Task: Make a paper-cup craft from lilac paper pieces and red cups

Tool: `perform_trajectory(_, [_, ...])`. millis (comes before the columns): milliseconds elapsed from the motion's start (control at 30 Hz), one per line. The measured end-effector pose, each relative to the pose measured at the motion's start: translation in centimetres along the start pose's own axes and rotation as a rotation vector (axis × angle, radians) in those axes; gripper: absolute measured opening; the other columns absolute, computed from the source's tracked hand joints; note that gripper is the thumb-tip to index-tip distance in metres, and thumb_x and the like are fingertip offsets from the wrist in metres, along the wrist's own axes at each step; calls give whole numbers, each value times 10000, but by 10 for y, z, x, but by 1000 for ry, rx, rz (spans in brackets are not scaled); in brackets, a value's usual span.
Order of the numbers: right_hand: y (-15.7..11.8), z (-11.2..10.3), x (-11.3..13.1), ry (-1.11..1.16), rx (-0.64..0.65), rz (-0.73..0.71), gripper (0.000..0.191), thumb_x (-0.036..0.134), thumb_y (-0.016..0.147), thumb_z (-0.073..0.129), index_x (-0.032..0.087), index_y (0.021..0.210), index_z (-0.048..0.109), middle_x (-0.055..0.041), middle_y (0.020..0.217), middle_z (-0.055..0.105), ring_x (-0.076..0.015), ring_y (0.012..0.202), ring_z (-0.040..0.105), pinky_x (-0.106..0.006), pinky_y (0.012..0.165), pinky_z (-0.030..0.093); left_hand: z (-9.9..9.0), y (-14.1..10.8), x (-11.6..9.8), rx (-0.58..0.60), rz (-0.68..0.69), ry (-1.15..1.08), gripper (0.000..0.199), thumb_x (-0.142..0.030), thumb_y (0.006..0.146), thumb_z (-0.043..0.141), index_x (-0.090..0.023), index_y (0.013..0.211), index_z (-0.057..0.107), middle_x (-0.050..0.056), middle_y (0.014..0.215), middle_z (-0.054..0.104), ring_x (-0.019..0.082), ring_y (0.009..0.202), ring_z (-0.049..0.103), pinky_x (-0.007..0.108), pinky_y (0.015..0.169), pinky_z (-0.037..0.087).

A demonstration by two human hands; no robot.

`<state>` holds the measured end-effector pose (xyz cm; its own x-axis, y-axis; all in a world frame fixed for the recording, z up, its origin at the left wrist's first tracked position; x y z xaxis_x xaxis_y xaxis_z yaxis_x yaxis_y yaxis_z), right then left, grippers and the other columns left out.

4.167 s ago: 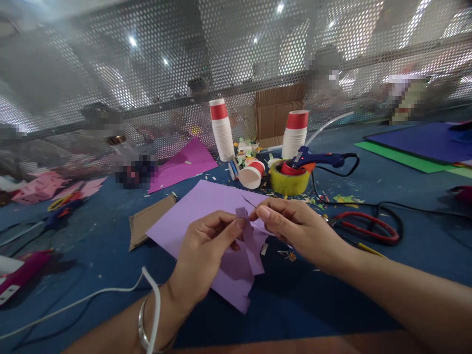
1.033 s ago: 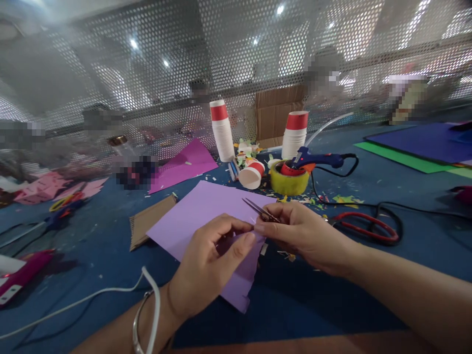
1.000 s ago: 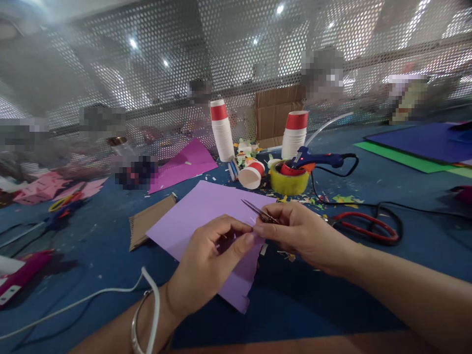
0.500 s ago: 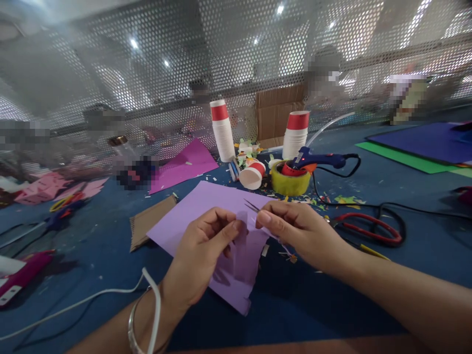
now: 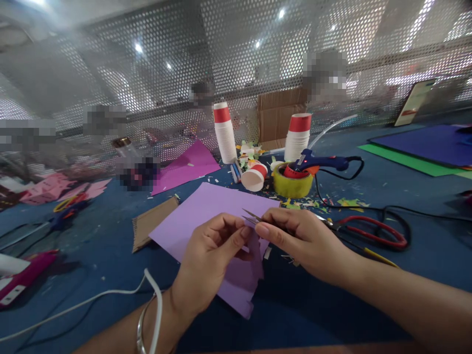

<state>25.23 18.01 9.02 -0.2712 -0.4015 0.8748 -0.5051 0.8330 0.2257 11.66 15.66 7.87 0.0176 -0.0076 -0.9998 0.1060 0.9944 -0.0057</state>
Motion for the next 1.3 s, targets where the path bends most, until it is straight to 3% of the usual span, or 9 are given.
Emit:
perform_trajectory(700, [-3, 2, 1, 3, -4, 12, 483, 562, 956, 444, 209, 627, 436, 50, 582, 357, -104, 541, 334, -256, 501, 282, 4, -1, 7, 15, -50, -95, 207, -351, 815, 767, -169, 789, 673, -27, 695, 618, 72, 606, 561, 164, 558, 501])
perform_trajectory(967, [3, -5, -9, 127, -105, 42, 507, 621, 936, 443, 218, 630, 414, 62, 587, 314, -93, 505, 284, -254, 461, 240, -4, 1, 5, -49, -47, -28, 208, -345, 821, 751, -157, 803, 663, 24, 784, 703, 99, 674, 602, 202, 644, 503])
perform_trajectory(1133, [4, 3, -17, 215, -22, 124, 472, 618, 913, 503, 205, 684, 485, 72, 579, 319, -83, 487, 270, -244, 434, 206, -1, 3, 4, -37, -65, -168, 170, -319, 862, 696, -177, 834, 606, 21, 800, 673, 141, 775, 620, 214, 612, 497])
perform_trajectory(1300, [3, 3, -9, 258, -8, 91, 466, 618, 865, 591, 202, 681, 489, 65, 597, 359, -88, 524, 302, -242, 467, 258, 6, 2, 10, 18, -231, -415, 93, -187, 876, 571, -169, 785, 574, -7, 659, 589, 98, 608, 537, 195, 564, 427])
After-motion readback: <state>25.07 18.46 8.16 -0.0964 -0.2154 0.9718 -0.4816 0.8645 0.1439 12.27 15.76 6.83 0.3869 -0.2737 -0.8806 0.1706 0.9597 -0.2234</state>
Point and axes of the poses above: each hand's wrist, its own y-axis towards the middle knuckle, its own z-axis out of the palm, x = y × z, the point moved 8 cm from there along y, towards the middle knuckle
